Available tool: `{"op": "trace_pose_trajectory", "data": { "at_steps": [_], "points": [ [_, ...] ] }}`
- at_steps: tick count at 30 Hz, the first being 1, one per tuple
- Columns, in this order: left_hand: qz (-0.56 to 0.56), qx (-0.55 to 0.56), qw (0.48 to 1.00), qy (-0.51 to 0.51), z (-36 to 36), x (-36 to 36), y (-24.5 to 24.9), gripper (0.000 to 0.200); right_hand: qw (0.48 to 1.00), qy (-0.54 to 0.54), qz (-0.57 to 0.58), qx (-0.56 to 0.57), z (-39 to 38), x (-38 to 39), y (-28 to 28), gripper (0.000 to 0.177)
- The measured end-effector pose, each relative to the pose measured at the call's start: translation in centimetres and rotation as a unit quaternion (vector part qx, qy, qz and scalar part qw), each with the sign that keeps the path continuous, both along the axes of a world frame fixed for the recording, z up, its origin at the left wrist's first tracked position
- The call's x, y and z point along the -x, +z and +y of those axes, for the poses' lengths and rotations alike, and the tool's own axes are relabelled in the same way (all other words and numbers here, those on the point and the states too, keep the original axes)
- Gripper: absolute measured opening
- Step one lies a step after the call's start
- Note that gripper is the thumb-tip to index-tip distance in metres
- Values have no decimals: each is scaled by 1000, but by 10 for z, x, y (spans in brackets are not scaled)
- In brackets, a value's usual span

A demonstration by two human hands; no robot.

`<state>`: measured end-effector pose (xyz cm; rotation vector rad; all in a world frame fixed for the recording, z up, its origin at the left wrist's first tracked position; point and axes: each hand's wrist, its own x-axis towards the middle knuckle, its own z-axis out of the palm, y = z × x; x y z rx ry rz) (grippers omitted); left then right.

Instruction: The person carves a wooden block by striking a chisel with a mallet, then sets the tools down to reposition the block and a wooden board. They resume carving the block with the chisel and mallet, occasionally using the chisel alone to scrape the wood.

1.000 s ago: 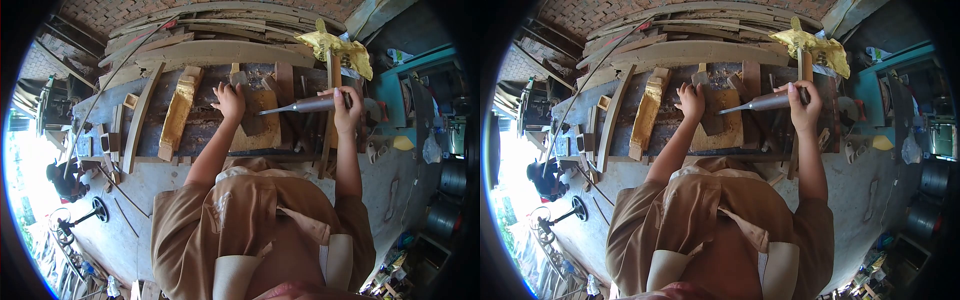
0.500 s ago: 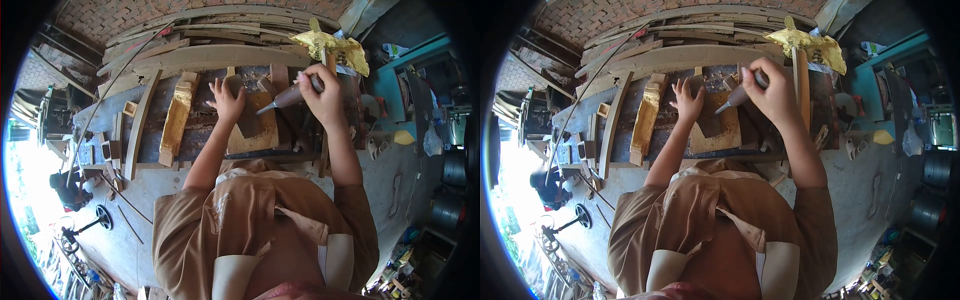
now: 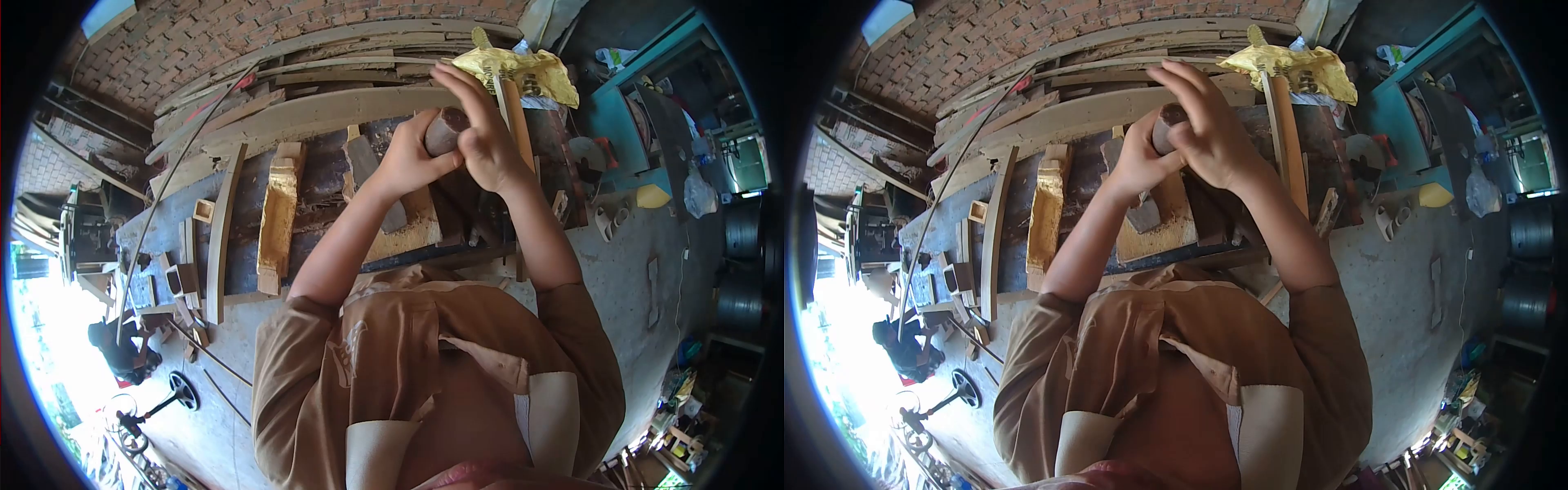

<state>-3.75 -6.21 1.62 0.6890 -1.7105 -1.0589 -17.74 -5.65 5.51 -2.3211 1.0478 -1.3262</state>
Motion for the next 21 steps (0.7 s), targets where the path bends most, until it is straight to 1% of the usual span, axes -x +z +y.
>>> {"op": "trace_pose_trajectory", "data": {
  "at_steps": [1, 2, 3, 4, 5, 6, 7, 8, 9, 10, 11, 12, 14, 15, 17, 21],
  "points": [
    [0, 2, 1000, -5, 0, 3, -1, 38, 992, 56, -113, -33, -4, 5, -12, 72],
    [-1, 6, 1000, 3, 1, 7, -3, 38, 973, 9, -214, -85, -6, 8, -38, 72],
    [-2, 10, 1000, 12, 2, 9, -4, 38, 976, -51, -166, -131, -18, 24, -80, 65],
    [-19, 33, 999, 23, 3, 10, -4, 39, 971, -110, -116, -177, -29, 39, -110, 58],
    [-16, 36, 999, 24, 6, 10, -5, 39, 964, -180, -110, -162, -10, 29, -114, 31],
    [-45, 37, 998, 13, 9, 11, -5, 38, 962, -176, -45, -203, -20, 47, -181, 17],
    [-75, 39, 996, 2, 11, 12, -7, 36, 947, -223, 23, -228, -13, 55, -232, 14],
    [-76, 52, 996, 2, 12, 14, -13, 35, 956, -222, 76, -174, 5, 53, -243, 24],
    [-79, 49, 996, -8, 14, 15, -13, 34, 945, -240, 52, -218, 8, 58, -287, 35],
    [-83, 56, 995, -2, 15, 17, -12, 34, 927, -251, 110, -258, 12, 60, -315, 40],
    [-88, 61, 994, 3, 16, 19, -12, 33, 903, -262, 166, -298, 18, 61, -329, 45],
    [-87, 61, 994, 2, 16, 20, -12, 33, 902, -263, 166, -298, 25, 60, -323, 45],
    [-93, 43, 995, 14, 16, 20, -12, 30, 858, -264, 252, -360, 35, 53, -296, 46],
    [-94, 45, 994, 11, 16, 20, -11, 30, 858, -267, 249, -360, 34, 52, -288, 46],
    [-83, 52, 995, 16, 17, 19, -7, 28, 833, -254, 281, -404, 33, 51, -272, 48],
    [-56, 47, 997, 21, 17, 20, -6, 28, 829, -246, 303, -401, 30, 58, -235, 50]
  ]
}}
